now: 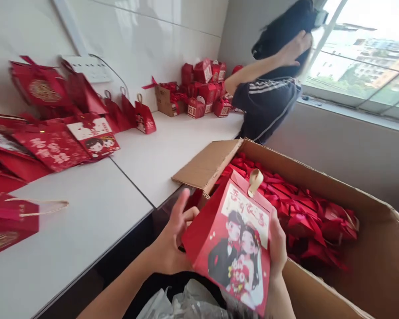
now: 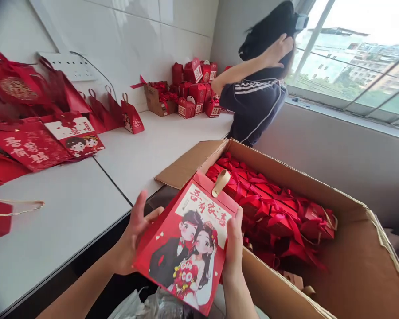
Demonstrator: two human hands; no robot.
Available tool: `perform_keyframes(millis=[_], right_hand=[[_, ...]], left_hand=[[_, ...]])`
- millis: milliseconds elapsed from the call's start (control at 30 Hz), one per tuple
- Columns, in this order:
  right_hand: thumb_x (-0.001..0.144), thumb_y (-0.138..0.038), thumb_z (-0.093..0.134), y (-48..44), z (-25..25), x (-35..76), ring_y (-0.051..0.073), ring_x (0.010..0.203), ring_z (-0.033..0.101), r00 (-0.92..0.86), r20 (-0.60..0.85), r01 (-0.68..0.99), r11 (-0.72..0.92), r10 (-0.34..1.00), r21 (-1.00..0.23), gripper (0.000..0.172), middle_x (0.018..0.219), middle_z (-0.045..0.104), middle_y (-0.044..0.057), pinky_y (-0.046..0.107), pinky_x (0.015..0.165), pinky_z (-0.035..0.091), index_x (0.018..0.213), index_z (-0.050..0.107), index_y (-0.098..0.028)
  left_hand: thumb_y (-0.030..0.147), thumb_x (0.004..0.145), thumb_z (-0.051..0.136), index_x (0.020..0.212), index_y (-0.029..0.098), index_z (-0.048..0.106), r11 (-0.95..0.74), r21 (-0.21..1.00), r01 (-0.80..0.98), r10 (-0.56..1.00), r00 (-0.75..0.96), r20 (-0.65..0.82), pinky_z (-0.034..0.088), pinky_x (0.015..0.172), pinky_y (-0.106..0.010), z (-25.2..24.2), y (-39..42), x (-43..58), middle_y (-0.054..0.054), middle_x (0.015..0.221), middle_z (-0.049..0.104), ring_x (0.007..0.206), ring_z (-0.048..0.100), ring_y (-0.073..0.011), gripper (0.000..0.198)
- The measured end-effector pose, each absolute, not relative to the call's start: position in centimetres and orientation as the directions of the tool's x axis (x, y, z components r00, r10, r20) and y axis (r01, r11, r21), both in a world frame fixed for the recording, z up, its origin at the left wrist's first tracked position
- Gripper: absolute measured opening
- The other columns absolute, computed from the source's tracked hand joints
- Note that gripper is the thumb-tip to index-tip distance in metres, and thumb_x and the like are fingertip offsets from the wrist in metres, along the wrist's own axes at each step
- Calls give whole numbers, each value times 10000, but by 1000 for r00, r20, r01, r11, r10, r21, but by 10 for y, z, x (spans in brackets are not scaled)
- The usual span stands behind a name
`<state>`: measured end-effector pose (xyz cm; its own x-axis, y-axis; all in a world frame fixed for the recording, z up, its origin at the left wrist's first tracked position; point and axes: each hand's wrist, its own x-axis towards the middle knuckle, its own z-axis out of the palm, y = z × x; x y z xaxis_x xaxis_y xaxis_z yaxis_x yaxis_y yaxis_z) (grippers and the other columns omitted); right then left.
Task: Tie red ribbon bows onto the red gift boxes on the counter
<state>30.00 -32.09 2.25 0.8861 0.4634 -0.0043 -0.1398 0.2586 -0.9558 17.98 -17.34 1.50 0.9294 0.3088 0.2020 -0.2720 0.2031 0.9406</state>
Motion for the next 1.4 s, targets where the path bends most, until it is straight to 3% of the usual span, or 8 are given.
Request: perform_keyframes(millis=[133, 400, 600, 767, 867, 1033, 1200, 1400], right_hand=[[760, -751, 397, -343, 36, 316, 348, 1036, 618, 923, -60, -167, 254, 381, -953, 757, 995, 705, 128, 483, 845, 496, 1230, 580, -186], [823, -481, 589, -357, 28, 320, 265, 1193, 533, 911, 188, 16, 425, 367, -905, 805, 1379, 486, 80, 446, 903, 507, 1479, 146, -334], [844, -303, 623, -357, 30, 321, 242, 1218, 522, 916, 281, 166, 368, 287, -915, 699, 1413, 450, 85, 397, 958, 480, 1443, 266, -349], [606, -583, 764, -365, 24, 325, 299, 1158, 558, 939, 304, 198, 471, 162, -860, 1024, 1420, 414, 94, 483, 892, 504, 1435, 190, -404], [511, -640, 771, -393, 26, 337, 326, 1109, 574, 990, 139, 139, 340, -24, -930, 913, 1298, 537, 132, 479, 878, 501, 1291, 477, -267], [642, -426, 720, -471, 55, 382, 263, 975, 636, 946, 127, 100, -103, -300, -990, 490, 1094, 653, 111, 400, 786, 491, 1075, 566, -257], [662, -511, 683, -520, 79, 420, 242, 824, 655, 945, -311, -107, -801, 102, -589, 430, 929, 691, 79, 375, 723, 496, 972, 514, -266], [800, -487, 483, -484, 27, 441, 248, 863, 638, 781, -588, 257, -966, 211, -6, 298, 928, 663, 108, 327, 732, 464, 859, 526, -198]], left_hand=[[526, 642, 750, 1073, 184, 683, 166, 976, -143, 266, 959, 95, 563, 751, -313, 27, -183, 231, -96, 996, 674, 895, 653, -252, 554], [507, 706, 713, 1115, 194, 629, 544, 835, -89, 373, 916, -146, 607, 673, -262, 41, -217, 295, -61, 1031, 700, 884, 682, -209, 521], [473, 716, 722, 991, 175, 659, 721, 690, -69, 273, 943, -192, 570, 574, -164, 31, -228, 301, -47, 948, 720, 739, 681, -136, 411], [394, 809, 645, 1010, 199, 667, 140, 937, -320, 430, 872, 233, 567, 788, -303, 16, -240, 299, -71, 957, 702, 903, 663, -207, 280], [221, 828, 599, 1119, 202, 642, -395, 707, -587, 70, 748, 660, 523, 860, -345, 13, -245, 301, -112, 1053, 670, 994, 632, -233, 294], [100, 816, 539, 1046, 214, 645, -733, 368, -572, -271, 742, 614, 352, 1029, -413, 18, -222, 298, -42, 948, 712, 986, 635, -209, 277], [137, 805, 527, 947, 199, 645, -894, 271, -357, -139, 796, 590, 332, 980, -383, 1, -188, 277, -32, 858, 715, 850, 645, -201, 194], [177, 812, 481, 889, 216, 638, -923, 245, -297, -79, 769, 634, 336, 838, -353, -15, -191, 274, -8, 753, 704, 694, 591, -181, 179]])
